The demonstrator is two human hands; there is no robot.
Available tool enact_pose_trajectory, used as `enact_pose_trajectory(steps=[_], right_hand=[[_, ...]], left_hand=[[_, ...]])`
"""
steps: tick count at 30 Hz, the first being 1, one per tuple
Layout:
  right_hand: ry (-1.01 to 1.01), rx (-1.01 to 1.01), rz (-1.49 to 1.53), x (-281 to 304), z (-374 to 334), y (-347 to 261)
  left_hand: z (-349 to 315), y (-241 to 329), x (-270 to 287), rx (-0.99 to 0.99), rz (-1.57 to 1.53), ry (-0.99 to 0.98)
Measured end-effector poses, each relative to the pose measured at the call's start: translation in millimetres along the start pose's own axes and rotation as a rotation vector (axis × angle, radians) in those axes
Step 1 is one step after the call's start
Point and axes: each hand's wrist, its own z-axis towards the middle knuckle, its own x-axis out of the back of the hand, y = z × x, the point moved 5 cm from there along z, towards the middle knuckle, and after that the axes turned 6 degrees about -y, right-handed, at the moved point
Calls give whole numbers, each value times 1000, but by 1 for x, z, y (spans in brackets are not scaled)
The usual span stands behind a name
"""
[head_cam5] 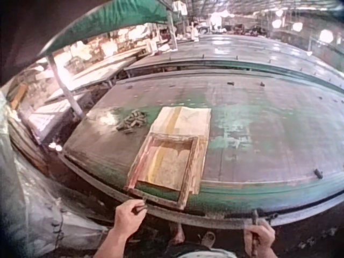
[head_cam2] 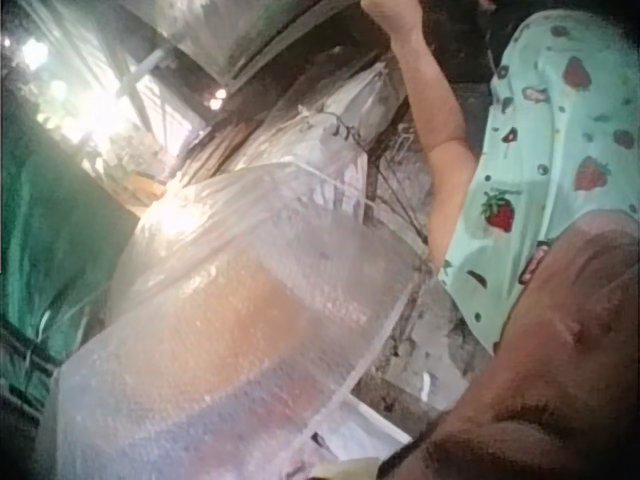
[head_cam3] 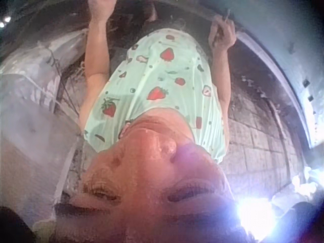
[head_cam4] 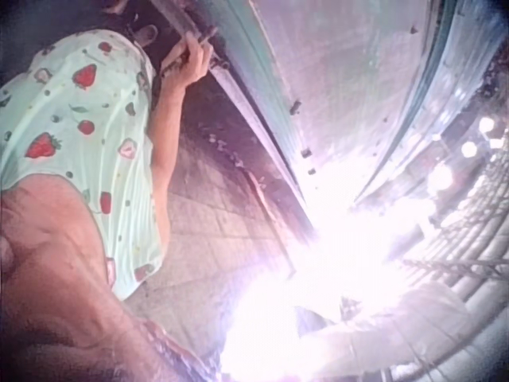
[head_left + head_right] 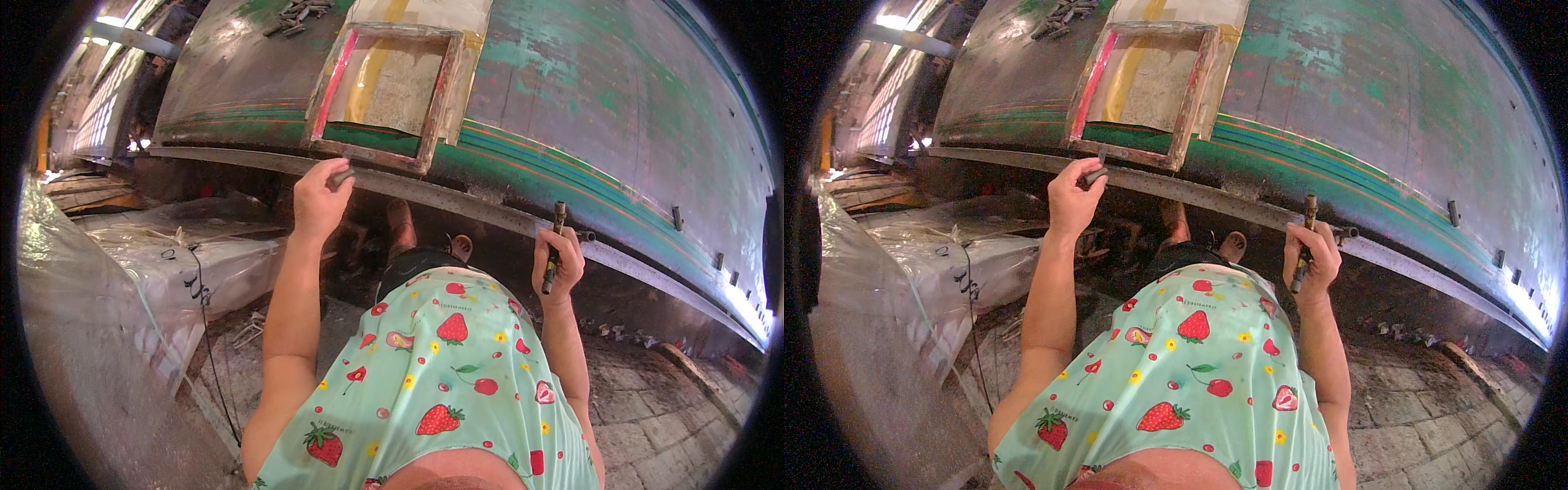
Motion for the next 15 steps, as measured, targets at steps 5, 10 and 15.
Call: enact_pose_trajectory(steps=[5,10,15], right_hand=[[0,50,26,-7,-1,-8],[-22,36,-20,-4,-4,-11],[15,14,-1,3,-6,-6]], left_hand=[[12,2,-8,-133,173,0],[20,2,-11,-183,217,-36],[26,-7,-17,-134,-47,-36]])
